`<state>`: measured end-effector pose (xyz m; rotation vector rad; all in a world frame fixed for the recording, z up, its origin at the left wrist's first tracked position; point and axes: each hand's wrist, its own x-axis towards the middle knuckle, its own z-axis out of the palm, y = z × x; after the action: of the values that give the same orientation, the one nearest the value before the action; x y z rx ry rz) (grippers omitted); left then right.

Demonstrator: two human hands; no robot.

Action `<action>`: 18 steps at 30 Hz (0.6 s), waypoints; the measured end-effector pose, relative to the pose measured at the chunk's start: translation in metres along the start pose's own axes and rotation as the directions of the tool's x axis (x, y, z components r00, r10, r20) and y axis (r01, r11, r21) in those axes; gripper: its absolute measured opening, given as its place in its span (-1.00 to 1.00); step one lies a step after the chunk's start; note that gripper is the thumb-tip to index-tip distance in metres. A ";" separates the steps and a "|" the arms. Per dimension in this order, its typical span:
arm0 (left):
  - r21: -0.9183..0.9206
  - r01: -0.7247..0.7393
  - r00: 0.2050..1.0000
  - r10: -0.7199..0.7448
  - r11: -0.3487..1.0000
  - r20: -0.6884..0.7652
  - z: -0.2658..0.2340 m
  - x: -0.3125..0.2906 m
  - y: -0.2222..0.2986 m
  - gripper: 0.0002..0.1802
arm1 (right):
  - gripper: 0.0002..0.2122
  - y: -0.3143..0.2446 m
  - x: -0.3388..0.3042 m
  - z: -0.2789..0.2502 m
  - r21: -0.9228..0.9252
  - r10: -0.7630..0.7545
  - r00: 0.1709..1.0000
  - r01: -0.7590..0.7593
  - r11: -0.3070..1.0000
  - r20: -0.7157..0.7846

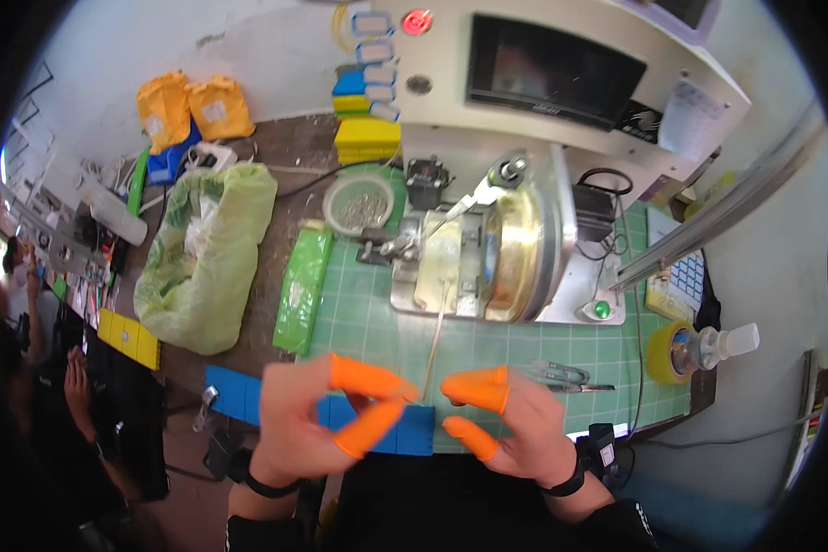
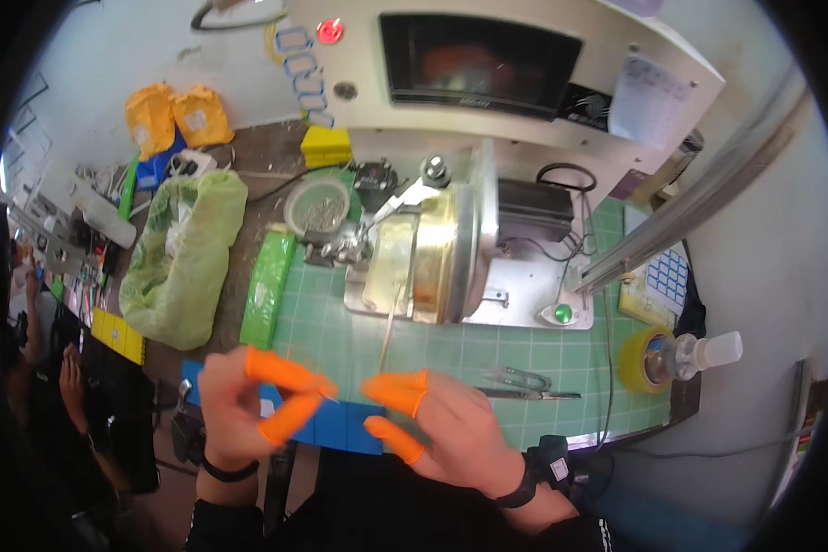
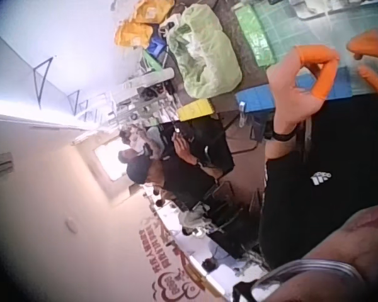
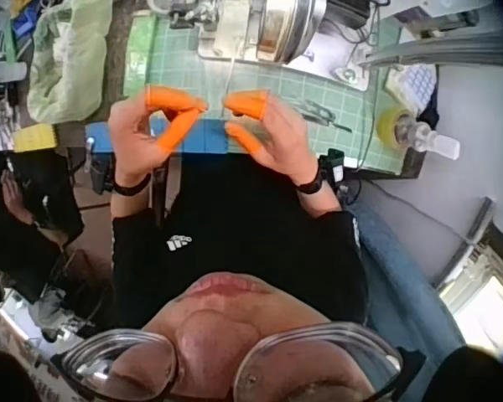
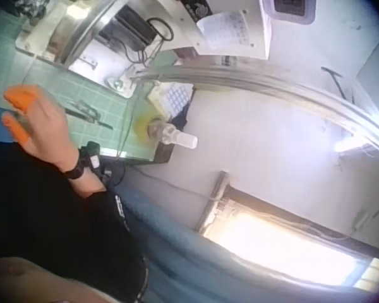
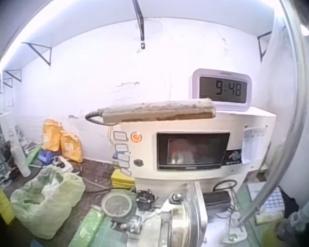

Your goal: Assembling precision components using an assembly machine, tweezers, and adhesive.

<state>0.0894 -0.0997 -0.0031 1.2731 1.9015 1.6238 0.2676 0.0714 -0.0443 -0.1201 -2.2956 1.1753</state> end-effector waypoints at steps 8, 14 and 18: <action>-0.115 0.022 1.000 -0.019 0.993 0.025 0.002 -0.037 -0.003 -0.77 | -0.71 -0.019 0.010 0.019 -0.057 -0.195 0.981 0.195 0.979 0.012; 0.005 -0.018 0.999 0.018 1.000 -0.036 -0.003 -0.035 0.005 -0.73 | -0.74 -0.025 0.029 0.024 -0.120 -0.221 0.975 0.217 0.969 -0.021; 0.334 -0.288 0.943 0.326 0.898 -0.062 -0.002 -0.041 0.001 -0.64 | -0.75 -0.031 0.037 0.029 -0.034 -0.200 0.979 0.199 0.979 -0.044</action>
<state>0.1102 -0.1330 -0.0137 1.7220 2.1948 1.6075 0.2271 0.0434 -0.0179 0.0698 -2.2255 1.0258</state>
